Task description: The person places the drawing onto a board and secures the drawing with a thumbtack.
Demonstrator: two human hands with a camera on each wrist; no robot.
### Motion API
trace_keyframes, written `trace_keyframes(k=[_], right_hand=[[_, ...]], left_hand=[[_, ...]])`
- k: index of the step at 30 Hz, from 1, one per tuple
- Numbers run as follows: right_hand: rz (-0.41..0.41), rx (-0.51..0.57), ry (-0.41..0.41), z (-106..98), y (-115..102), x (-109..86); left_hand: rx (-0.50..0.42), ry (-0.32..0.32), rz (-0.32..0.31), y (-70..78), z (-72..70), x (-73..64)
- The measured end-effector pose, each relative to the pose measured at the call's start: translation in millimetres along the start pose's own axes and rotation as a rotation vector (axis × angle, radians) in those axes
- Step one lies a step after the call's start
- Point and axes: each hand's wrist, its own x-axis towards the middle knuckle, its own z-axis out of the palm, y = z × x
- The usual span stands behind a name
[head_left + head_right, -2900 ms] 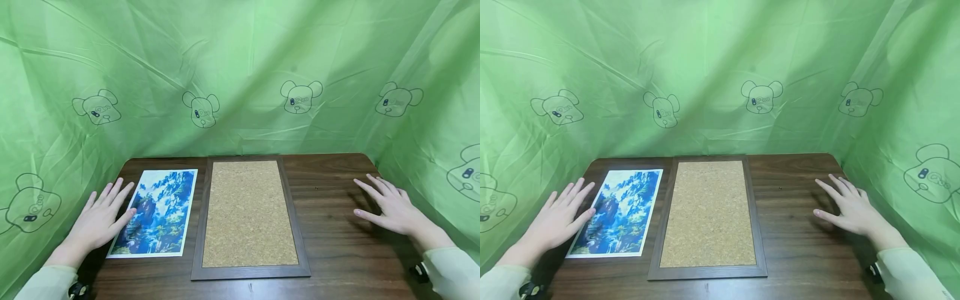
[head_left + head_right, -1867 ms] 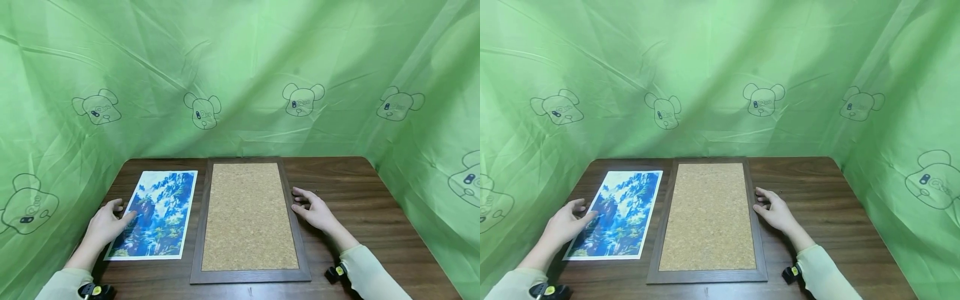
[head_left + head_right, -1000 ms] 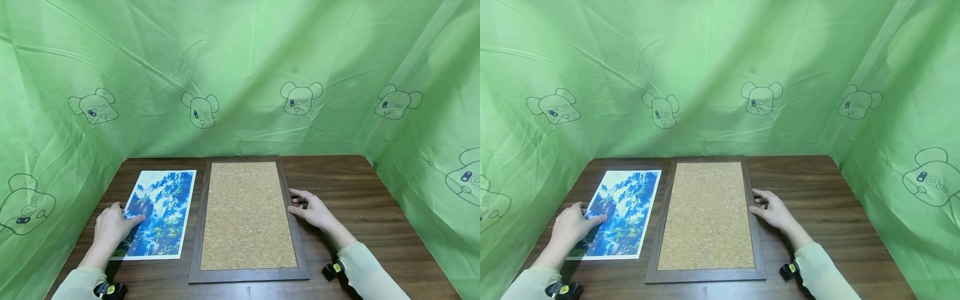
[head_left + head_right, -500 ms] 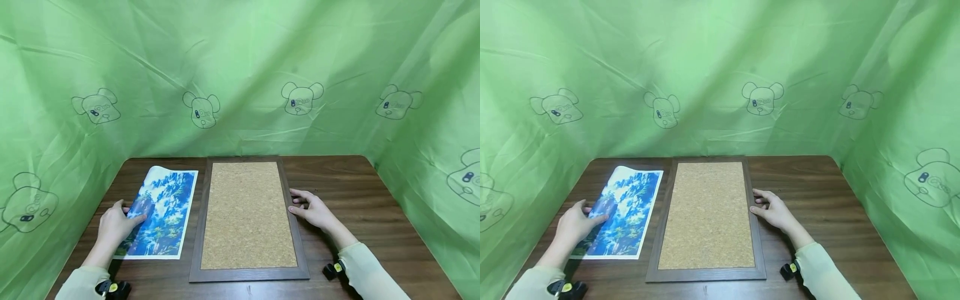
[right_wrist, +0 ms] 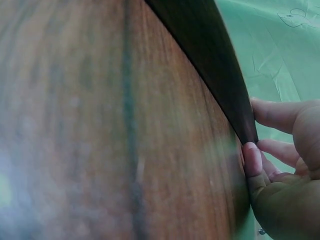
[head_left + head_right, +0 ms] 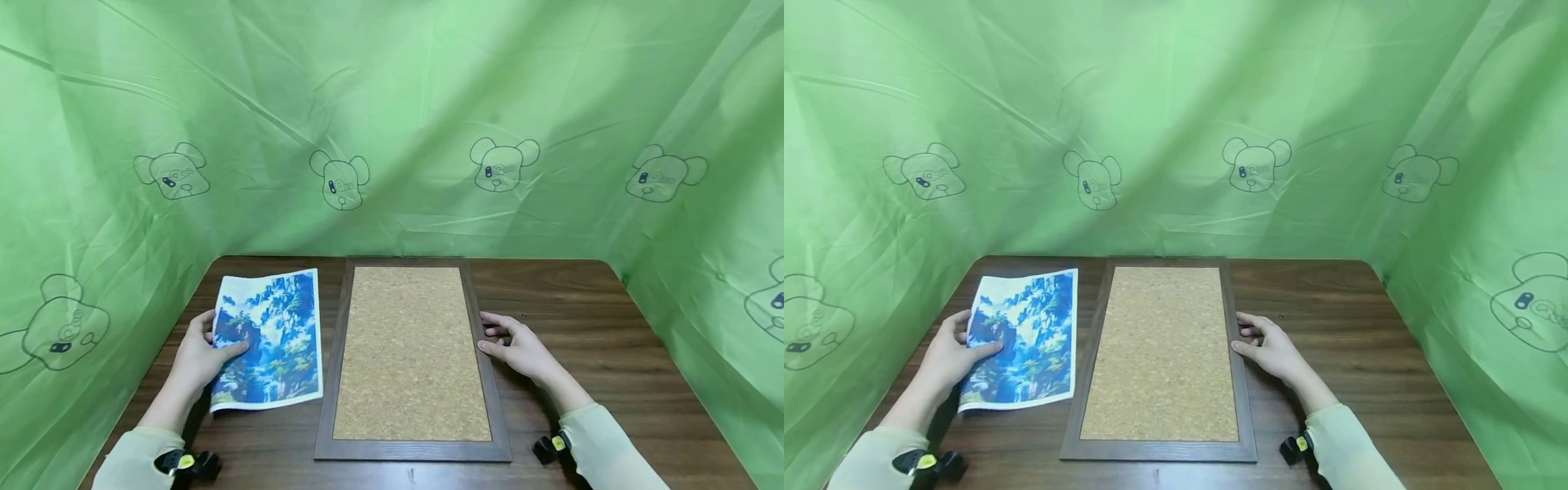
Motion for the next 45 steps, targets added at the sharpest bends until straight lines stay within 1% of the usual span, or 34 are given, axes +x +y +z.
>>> trace_keyframes(k=[2,4,7,11,12,14,15,16,18,19,20,22,25,26,29,30,33,36,38,40,42,45], right_hand=[[-0.003,-0.001,0.001,-0.3,0.1,0.1],[-0.008,0.003,0.003,-0.7,0.9,0.1],[-0.015,0.010,0.008,-1.4,2.6,0.3],[-0.019,0.012,0.012,-1.5,3.6,0.7],[-0.018,0.009,0.010,-1.4,3.7,0.8],[-0.014,0.004,0.007,-0.8,3.6,0.9],[-0.011,0.003,0.005,-0.5,3.3,1.0],[-0.010,0.000,0.000,-0.2,3.1,1.1],[-0.008,0.000,-0.008,0.5,2.3,1.5],[-0.007,0.000,-0.009,0.7,2.1,1.7],[-0.007,-0.002,-0.010,0.8,2.0,1.9],[-0.008,-0.002,-0.012,0.9,1.9,2.1],[-0.005,-0.002,-0.006,0.7,3.0,1.8],[-0.005,0.000,-0.006,0.6,3.4,1.6],[-0.007,0.005,-0.004,0.3,5.0,0.6],[-0.008,0.007,-0.001,0.3,5.5,0.2],[-0.008,0.010,0.004,0.2,6.9,0.2],[-0.009,0.011,0.007,0.9,8.0,0.4],[-0.010,0.014,0.010,1.9,8.0,0.6],[-0.015,0.016,0.009,2.6,8.0,1.1],[-0.019,0.015,0.009,2.8,8.0,1.4],[-0.016,0.012,0.014,2.2,7.5,1.6]], left_hand=[[-0.079,-0.005,0.035,-0.5,0.3,0.6],[-0.112,-0.009,0.074,-0.9,0.5,1.6],[-0.102,-0.006,0.136,-0.9,1.0,4.8],[-0.068,-0.002,0.195,2.2,1.7,6.2],[-0.055,0.010,0.209,3.9,1.1,6.2],[-0.038,0.054,0.241,10.1,-1.6,4.8],[-0.042,0.083,0.259,14.3,-3.6,4.0],[-0.065,0.114,0.278,19.1,-6.0,3.5],[-0.138,0.166,0.318,30.8,-12.2,1.6],[-0.188,0.176,0.336,38.0,-15.1,0.4],[-0.267,0.166,0.354,45.1,-17.6,-0.7],[-0.429,0.122,0.373,59.5,-20.8,-3.2],[-0.651,0.024,0.385,84.6,-18.6,-9.4],[-0.719,-0.007,0.390,93.2,-15.8,-11.8],[-0.845,-0.068,0.415,119.8,-3.4,-20.1],[-0.878,-0.087,0.421,128.1,1.6,-22.7],[-0.964,-0.115,0.439,149.2,17.1,-29.9],[-1.034,-0.130,0.442,162.7,31.4,-34.1],[-1.059,-0.149,0.430,164.8,40.6,-33.2],[-1.044,-0.166,0.402,161.1,50.8,-28.7],[-0.975,-0.185,0.356,152.7,62.9,-22.3],[-0.767,-0.219,0.281,134.7,84.6,-11.6]])
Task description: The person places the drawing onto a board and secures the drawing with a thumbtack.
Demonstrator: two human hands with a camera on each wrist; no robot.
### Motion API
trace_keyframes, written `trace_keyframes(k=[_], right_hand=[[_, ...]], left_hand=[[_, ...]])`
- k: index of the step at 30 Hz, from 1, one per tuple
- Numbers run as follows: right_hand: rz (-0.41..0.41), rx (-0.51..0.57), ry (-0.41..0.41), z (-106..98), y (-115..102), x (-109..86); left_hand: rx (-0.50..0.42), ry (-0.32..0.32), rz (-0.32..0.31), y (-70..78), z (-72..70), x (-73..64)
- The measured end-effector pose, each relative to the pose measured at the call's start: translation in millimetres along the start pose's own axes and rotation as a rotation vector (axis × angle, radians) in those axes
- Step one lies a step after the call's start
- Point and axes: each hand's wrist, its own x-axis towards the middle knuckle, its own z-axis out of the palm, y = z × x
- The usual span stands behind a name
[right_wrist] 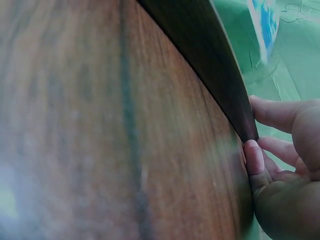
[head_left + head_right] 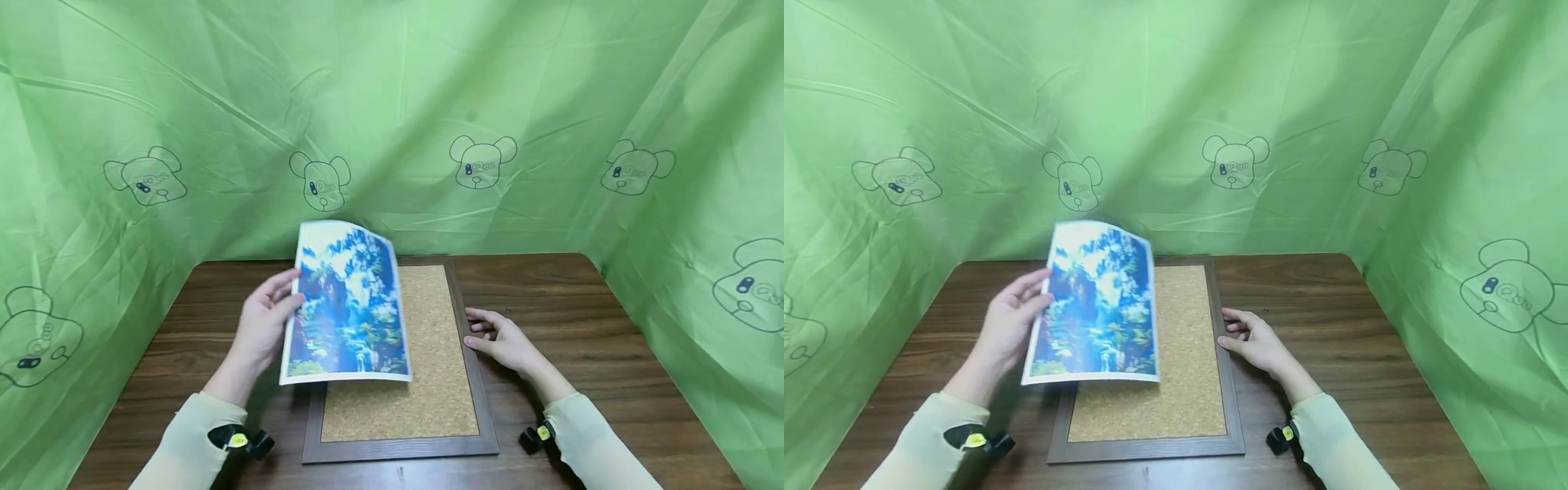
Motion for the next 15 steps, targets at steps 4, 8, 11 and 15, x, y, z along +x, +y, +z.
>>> trace_keyframes(k=[4,8,11,15], right_hand=[[0.010,-0.006,0.005,-0.5,-0.3,0.2],[0.011,-0.014,0.006,-0.8,-0.8,0.5],[0.012,-0.026,0.001,-0.7,-1.3,1.1],[0.021,-0.039,-0.006,-1.2,-2.4,1.1]], left_hand=[[0.244,-0.061,-0.130,-36.2,4.8,2.3],[0.371,-0.096,-0.205,-56.1,16.5,-1.4],[0.481,-0.087,-0.194,-59.7,27.9,-4.5],[0.602,-0.075,-0.156,-58.4,43.2,-4.4]])
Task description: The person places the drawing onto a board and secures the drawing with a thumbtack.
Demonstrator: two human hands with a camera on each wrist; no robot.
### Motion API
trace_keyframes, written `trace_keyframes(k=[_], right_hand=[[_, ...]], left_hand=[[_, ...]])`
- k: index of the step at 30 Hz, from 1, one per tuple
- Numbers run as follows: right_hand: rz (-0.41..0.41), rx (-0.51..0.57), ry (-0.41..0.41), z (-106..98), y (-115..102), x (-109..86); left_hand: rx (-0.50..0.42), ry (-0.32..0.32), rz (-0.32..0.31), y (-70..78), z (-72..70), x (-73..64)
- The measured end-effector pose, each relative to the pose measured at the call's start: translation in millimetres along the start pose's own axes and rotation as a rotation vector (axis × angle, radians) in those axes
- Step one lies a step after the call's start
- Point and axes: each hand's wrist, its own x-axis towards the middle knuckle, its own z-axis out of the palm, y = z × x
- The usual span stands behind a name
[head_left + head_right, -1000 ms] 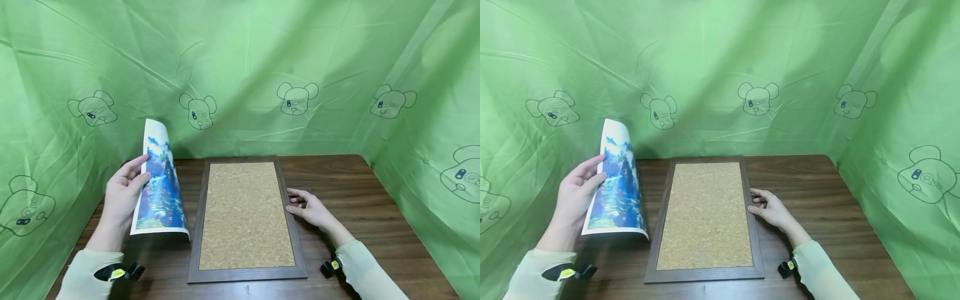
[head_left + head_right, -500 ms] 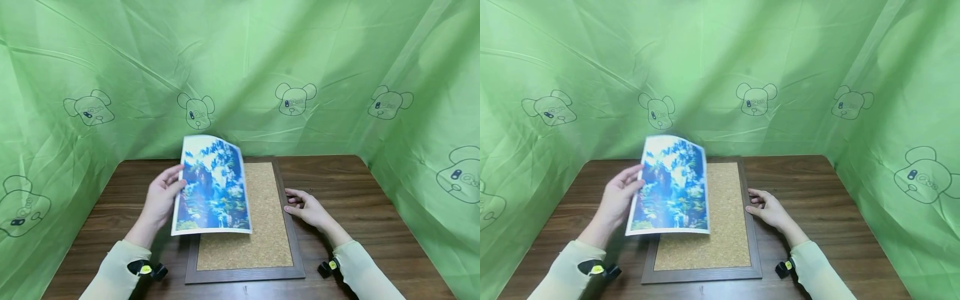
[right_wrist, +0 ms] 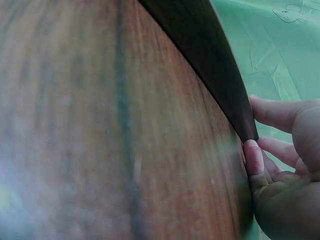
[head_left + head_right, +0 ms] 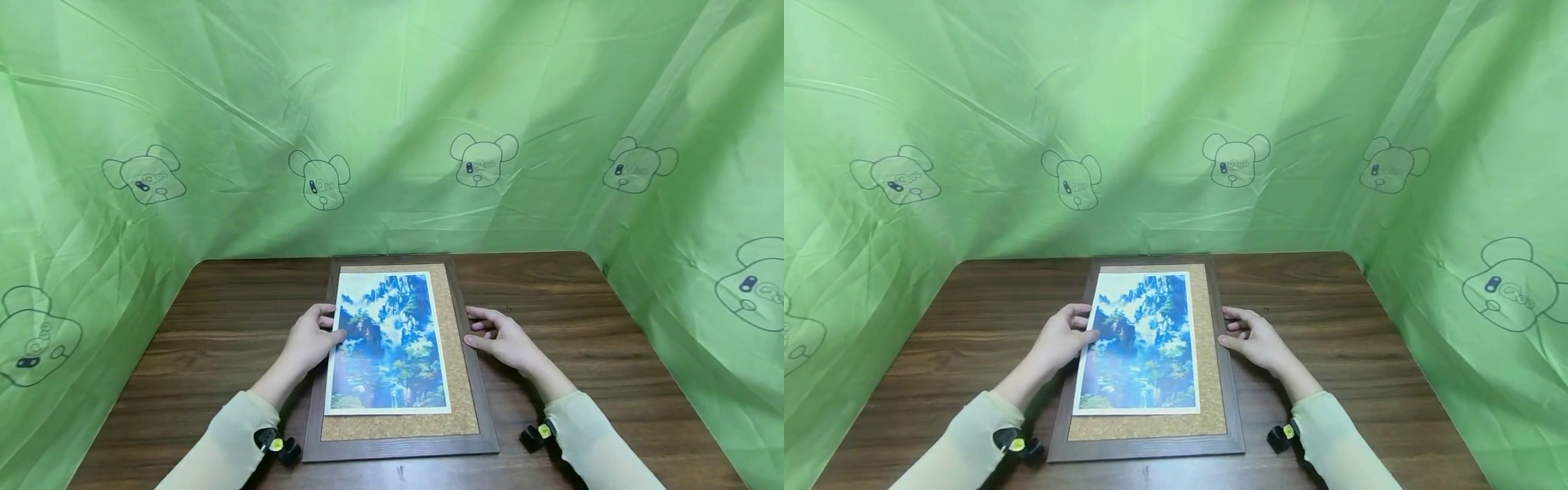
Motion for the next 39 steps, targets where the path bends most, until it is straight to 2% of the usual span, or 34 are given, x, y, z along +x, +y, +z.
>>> trace_keyframes(k=[6,15,22,28,30,34,36,39], right_hand=[[0.011,0.003,-0.007,-0.8,-1.1,-0.6],[0.012,0.008,-0.008,-2.8,-1.8,-1.0],[0.007,0.004,-0.007,-1.9,-0.8,-0.2],[-0.002,-0.003,-0.002,-1.9,0.3,-0.1],[-0.005,-0.002,-0.002,-2.3,-0.2,-0.2],[-0.009,-0.001,-0.003,-2.8,-1.3,-0.2],[-0.008,-0.006,-0.004,-2.8,-1.5,-0.2],[-0.005,-0.013,-0.006,-2.6,-1.5,-0.3]], left_hand=[[0.072,-0.003,0.009,4.4,11.7,3.7],[0.130,-0.003,0.047,5.5,15.4,2.8],[0.206,-0.004,0.075,11.0,9.8,-1.5],[0.249,0.022,0.090,10.9,4.9,-5.8],[0.290,0.056,0.127,10.2,4.5,-6.7],[0.394,0.101,0.267,7.6,4.8,-8.1],[0.437,0.090,0.353,5.0,3.5,-7.8],[0.469,0.028,0.458,-0.9,-0.9,-4.9]])
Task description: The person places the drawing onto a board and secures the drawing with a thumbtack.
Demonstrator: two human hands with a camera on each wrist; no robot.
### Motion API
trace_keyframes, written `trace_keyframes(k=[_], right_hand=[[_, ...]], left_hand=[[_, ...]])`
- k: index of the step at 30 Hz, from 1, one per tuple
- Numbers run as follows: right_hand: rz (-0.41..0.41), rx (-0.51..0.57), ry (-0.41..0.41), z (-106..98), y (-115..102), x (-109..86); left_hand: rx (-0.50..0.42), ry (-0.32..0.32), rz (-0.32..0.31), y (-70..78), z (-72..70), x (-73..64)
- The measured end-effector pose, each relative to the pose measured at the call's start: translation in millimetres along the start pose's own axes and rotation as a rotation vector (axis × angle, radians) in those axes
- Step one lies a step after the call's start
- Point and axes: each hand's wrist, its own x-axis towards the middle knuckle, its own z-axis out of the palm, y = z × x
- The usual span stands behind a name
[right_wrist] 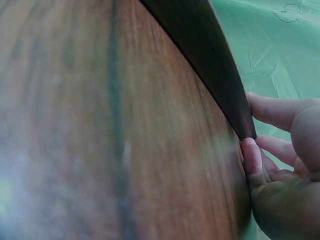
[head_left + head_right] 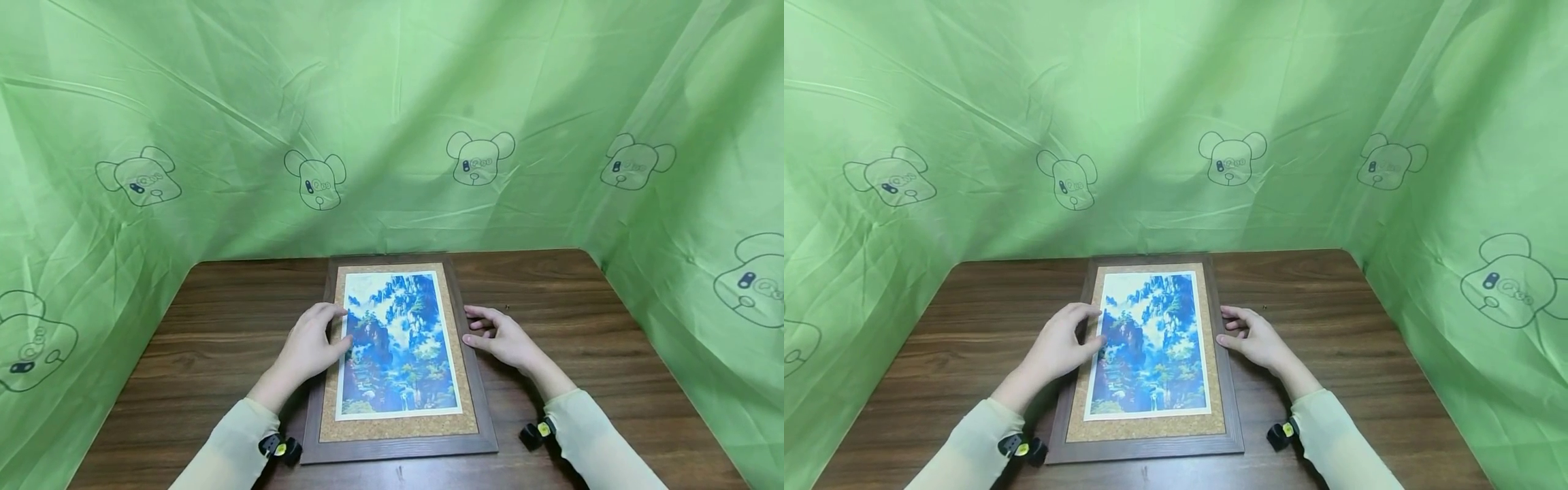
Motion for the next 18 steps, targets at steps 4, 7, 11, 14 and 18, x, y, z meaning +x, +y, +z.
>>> trace_keyframes(k=[4,7,11,14,18], right_hand=[[0.004,-0.002,-0.005,0.4,-1.0,0.1],[0.009,-0.009,-0.012,0.1,-1.0,0.8],[0.018,-0.016,-0.031,-2.9,0.4,1.9],[0.033,0.000,-0.054,-8.3,1.4,2.9],[0.050,0.033,-0.044,-21.0,0.2,4.2]], left_hand=[[-0.066,-0.098,0.055,-17.0,-2.2,-1.1],[-0.157,-0.163,0.026,-30.5,-1.8,-2.4],[-0.262,-0.224,0.025,-41.4,0.6,-4.1],[-0.296,-0.266,0.066,-44.9,3.0,-6.1],[-0.303,-0.292,0.107,-46.5,4.3,-8.6]])
